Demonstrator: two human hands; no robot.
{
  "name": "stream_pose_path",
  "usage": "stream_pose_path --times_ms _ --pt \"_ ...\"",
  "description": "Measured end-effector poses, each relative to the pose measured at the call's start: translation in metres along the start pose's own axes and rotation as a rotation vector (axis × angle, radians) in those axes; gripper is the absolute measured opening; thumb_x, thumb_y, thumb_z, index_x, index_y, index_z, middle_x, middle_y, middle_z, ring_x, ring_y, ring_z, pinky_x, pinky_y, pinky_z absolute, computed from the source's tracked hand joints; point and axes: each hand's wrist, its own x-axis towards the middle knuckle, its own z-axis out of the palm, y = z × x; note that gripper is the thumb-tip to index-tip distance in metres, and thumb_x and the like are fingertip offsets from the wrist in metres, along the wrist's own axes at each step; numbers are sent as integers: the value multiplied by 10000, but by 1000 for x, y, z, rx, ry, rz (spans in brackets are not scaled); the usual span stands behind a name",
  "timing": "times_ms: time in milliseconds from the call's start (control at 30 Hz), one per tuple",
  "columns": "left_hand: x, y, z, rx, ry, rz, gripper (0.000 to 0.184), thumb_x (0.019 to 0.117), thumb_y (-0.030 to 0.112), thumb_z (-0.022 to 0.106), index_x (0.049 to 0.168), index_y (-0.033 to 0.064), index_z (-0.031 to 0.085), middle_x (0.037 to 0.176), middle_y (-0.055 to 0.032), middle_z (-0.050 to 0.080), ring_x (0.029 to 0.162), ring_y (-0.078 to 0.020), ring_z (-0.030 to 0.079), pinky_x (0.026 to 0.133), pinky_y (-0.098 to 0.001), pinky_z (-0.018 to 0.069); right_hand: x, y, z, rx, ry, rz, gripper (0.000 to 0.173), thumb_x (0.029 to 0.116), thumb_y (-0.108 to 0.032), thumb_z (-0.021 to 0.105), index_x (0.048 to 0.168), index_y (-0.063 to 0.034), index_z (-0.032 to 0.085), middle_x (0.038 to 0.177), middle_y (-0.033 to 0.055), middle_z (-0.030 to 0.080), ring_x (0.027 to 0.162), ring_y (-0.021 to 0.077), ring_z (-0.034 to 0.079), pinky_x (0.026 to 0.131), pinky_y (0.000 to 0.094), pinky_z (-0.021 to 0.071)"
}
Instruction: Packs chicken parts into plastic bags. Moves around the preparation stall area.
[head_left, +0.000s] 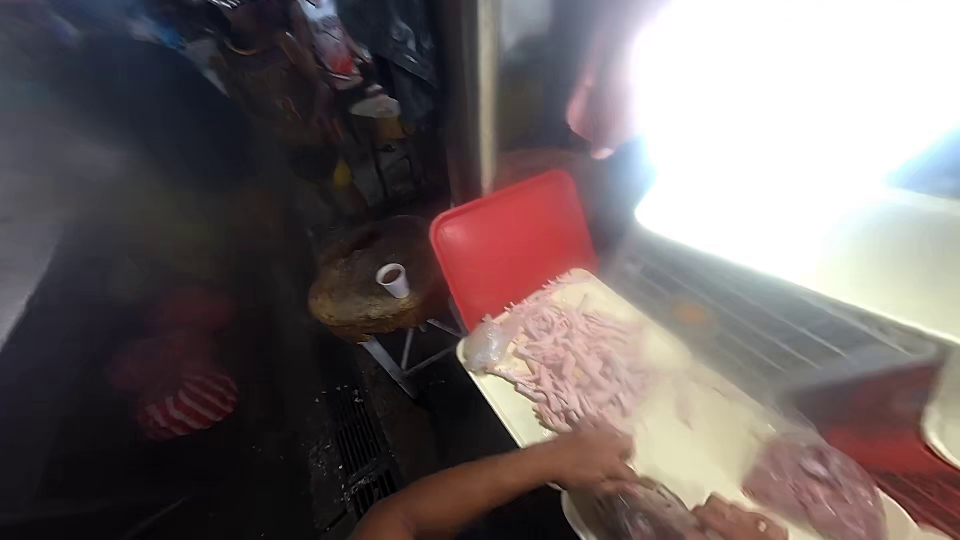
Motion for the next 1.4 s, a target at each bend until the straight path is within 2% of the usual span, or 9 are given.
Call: stream_pose_path --times_ms 167,333,433,533,667,900,1067,1200,1400 --pt "-24 -11 -16 14 -66 -113 271 1022 373 591 993 159 754 1185 -149 667 1184 -377 602 999 -697 418 -62 60 -27 -199 -17 250 454 918 -544 690 1034 -111 761 1115 216 697 1119 478 626 1014 791 357" --pt "-39 13 11 47 28 -210 310 1048 447 531 1048 210 731 1092 -71 667 1089 -275 630 969 -625 409 -70 23 12 54 87 291 1048 705 -757 773 1518 -156 495 1527 189 483 1382 388 486 1087 645 427" --pt "-50 35 32 0 69 -285 277 1053 411 543 1079 208 730 1243 -56 677 1147 -228 645 993 -567 442 -52 -3 68 89 207 249 1273 568 -782 835 1575 -131 408 1634 267 313 1489 433 358 1182 616 365" --pt "-47 53 47 -59 51 -292 256 1064 337 536 1066 170 730 1382 -62 639 1243 -214 622 1036 -540 450 -27 -19 95 30 278 293 1051 575 -618 893 1496 -269 527 1569 280 407 1396 469 454 1102 632 417" --pt "-30 66 33 -159 102 -257 242 1067 282 538 1057 125 721 1263 -71 685 1135 -213 666 967 -472 516 -37 -25 75 308 343 356 619 769 -229 855 1328 -85 629 1280 141 668 1155 259 668 984 466 571" --pt "6 62 23 -519 -32 -759 351 1067 333 553 1265 53 631 1083 -104 723 839 -202 729 802 -409 620 -77 -20 -3 606 205 888 657 987 -407 643 1528 -120 406 1276 160 666 1063 257 692 901 478 579" --pt "-30 47 26 -367 161 -750 474 1027 363 606 1397 69 566 1177 -115 696 836 -200 700 741 -402 606 -87 11 30 80 150 558 585 992 -462 611 1514 -212 526 1553 133 487 1403 337 486 1164 536 408" --pt "-71 32 16 -284 395 -728 373 1025 285 601 1316 54 632 1108 -96 705 768 -136 678 656 -321 591 -84 9 65 -125 504 384 243 1012 -163 561 1117 -175 780 1103 73 756 1038 276 702 919 479 566" --pt "-106 10 -17 -140 581 -806 349 1046 298 562 1271 47 653 1082 -125 707 778 -156 670 693 -345 578 -95 -35 1 -176 836 234 221 1016 -123 582 1086 -126 791 949 66 767 901 190 721 836 379 593"
